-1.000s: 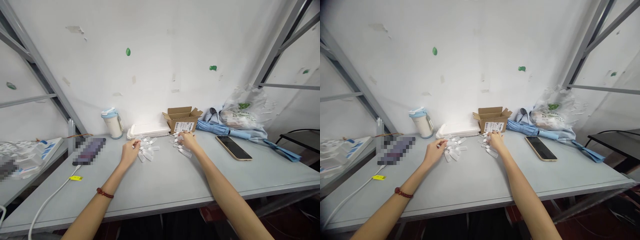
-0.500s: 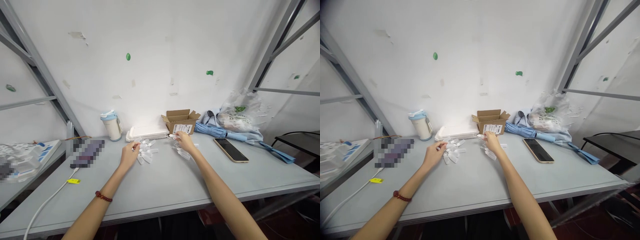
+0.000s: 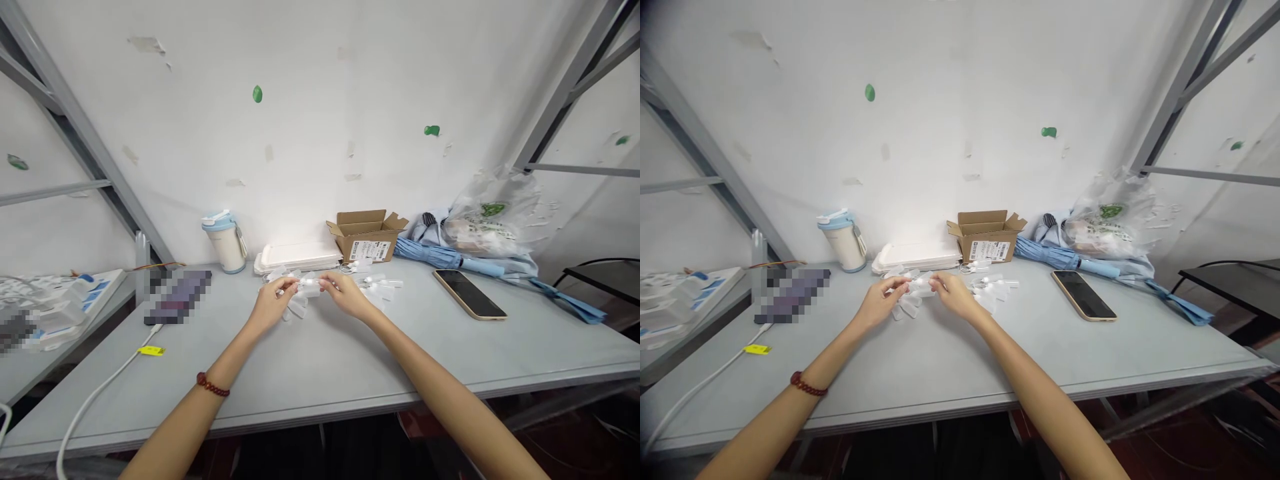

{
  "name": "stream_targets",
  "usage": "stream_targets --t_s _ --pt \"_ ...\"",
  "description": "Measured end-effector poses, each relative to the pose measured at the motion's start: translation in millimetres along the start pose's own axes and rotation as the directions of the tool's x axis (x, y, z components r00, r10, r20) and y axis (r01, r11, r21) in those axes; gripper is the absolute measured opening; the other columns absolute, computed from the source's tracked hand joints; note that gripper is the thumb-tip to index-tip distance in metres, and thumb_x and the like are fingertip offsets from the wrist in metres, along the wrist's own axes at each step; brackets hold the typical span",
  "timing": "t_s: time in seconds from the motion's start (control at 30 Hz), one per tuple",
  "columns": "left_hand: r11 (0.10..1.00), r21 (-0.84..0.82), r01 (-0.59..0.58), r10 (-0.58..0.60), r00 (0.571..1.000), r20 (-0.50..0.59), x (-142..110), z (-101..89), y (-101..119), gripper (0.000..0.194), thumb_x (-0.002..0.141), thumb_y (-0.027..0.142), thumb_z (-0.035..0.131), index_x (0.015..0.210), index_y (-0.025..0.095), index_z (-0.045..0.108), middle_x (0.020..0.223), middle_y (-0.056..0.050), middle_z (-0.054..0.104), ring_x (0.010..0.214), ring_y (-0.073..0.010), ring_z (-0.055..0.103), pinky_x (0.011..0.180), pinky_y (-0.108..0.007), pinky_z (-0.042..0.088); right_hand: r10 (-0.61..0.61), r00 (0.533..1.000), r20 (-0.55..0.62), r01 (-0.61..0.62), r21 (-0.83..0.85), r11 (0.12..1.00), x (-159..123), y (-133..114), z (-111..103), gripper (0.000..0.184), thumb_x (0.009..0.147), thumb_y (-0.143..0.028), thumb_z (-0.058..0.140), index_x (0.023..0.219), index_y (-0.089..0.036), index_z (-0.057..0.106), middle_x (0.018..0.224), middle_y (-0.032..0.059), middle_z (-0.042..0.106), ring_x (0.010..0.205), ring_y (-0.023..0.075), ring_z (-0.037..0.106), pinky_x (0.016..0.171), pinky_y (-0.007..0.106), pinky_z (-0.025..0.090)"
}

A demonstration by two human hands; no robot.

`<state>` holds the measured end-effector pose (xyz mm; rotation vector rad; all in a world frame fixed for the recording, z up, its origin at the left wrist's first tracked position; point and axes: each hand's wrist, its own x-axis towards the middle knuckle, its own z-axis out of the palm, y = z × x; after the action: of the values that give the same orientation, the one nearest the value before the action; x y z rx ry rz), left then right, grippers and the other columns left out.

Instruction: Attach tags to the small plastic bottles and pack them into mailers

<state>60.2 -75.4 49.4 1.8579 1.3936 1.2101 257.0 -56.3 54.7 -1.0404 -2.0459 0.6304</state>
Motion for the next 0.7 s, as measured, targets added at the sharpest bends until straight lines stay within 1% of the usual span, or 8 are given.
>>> stream_targets --t_s 0.1,0.2,0.3,0.37,0.43,0.53,0.7 --pt "0.999 -0.029 0.016 -0.015 1.0 0.01 0.1 0.2 0.8 0.03 0.076 0.042 0.054 0.08 0.016 0.069 0.085 -0.005 0.07 0.079 -0.0193 0.06 0.068 -0.028 0.044 0.022 1.0 0.004 -0.022 0.034 0.999 -0.1 -0.7 0.1 0.026 0.09 -0.029 0.036 0.078 -0.017 0.056 0.069 0.0007 0.059 0.065 0.0127 0.051 0.063 0.023 0.035" --pt "0.997 -0.065 0.05 -0.051 0.999 -0.007 1.0 -1.3 1.2 0.03 0.073 0.044 0.057 0.072 0.017 0.069 0.074 -0.003 0.069 0.072 -0.0181 0.059 0.064 -0.027 0.044 0.022 1.0 -0.014 -0.021 0.045 0.999 0.6 0.2 -0.6 0.035 0.091 -0.034 0.032 0.063 -0.018 0.047 0.06 -0.0014 0.051 0.058 0.0113 0.045 0.06 0.023 0.033" --pt "0.986 -0.126 0.109 -0.111 0.994 -0.01 2.0 -3.7 2.2 0.034 0.07 0.048 0.06 0.073 0.016 0.07 0.068 -0.002 0.066 0.057 -0.013 0.052 0.054 -0.025 0.041 0.025 0.999 -0.022 -0.023 0.084 0.996 1.4 1.9 0.4 0.04 0.09 -0.04 0.031 0.058 -0.019 0.041 0.055 -0.0028 0.045 0.055 0.0107 0.042 0.059 0.024 0.032" --pt "0.97 -0.19 0.154 -0.152 0.988 0.025 2.2 -5.1 3.6 0.038 0.068 0.05 0.062 0.076 0.014 0.07 0.069 -0.003 0.065 0.05 -0.0097 0.046 0.049 -0.024 0.039 0.031 0.999 -0.014 -0.03 0.108 0.994 1.5 2.9 2.1 0.042 0.09 -0.043 0.031 0.058 -0.019 0.04 0.055 -0.0031 0.043 0.054 0.0106 0.041 0.058 0.024 0.032" --pt "0.947 -0.259 0.192 -0.177 0.981 0.078 2.0 -5.9 5.0 0.04 0.067 0.051 0.063 0.079 0.014 0.071 0.07 -0.004 0.064 0.049 -0.0087 0.044 0.047 -0.023 0.039 0.038 0.999 0.003 -0.038 0.125 0.991 1.2 3.3 4.0 0.042 0.09 -0.045 0.031 0.058 -0.019 0.041 0.055 -0.0031 0.044 0.054 0.0103 0.04 0.057 0.024 0.031" --pt "0.915 -0.335 0.226 -0.189 0.972 0.14 1.4 -5.6 5.0 0.037 0.067 0.049 0.065 0.079 0.014 0.071 0.072 -0.004 0.063 0.052 -0.0088 0.045 0.048 -0.022 0.038 0.043 0.999 0.014 -0.045 0.14 0.989 0.6 3.0 5.6 0.043 0.089 -0.046 0.031 0.059 -0.019 0.041 0.056 -0.0031 0.044 0.054 0.01 0.04 0.057 0.024 0.031" --pt "0.874 -0.411 0.258 -0.212 0.965 0.154 1.1 -4.3 3.0 0.034 0.067 0.046 0.067 0.076 0.013 0.068 0.073 -0.003 0.06 0.056 -0.0085 0.045 0.048 -0.021 0.036 0.052 0.999 0.006 -0.052 0.169 0.984 0.7 1.8 5.3 0.043 0.089 -0.047 0.03 0.058 -0.019 0.041 0.056 -0.0029 0.043 0.054 0.0101 0.039 0.057 0.024 0.03"
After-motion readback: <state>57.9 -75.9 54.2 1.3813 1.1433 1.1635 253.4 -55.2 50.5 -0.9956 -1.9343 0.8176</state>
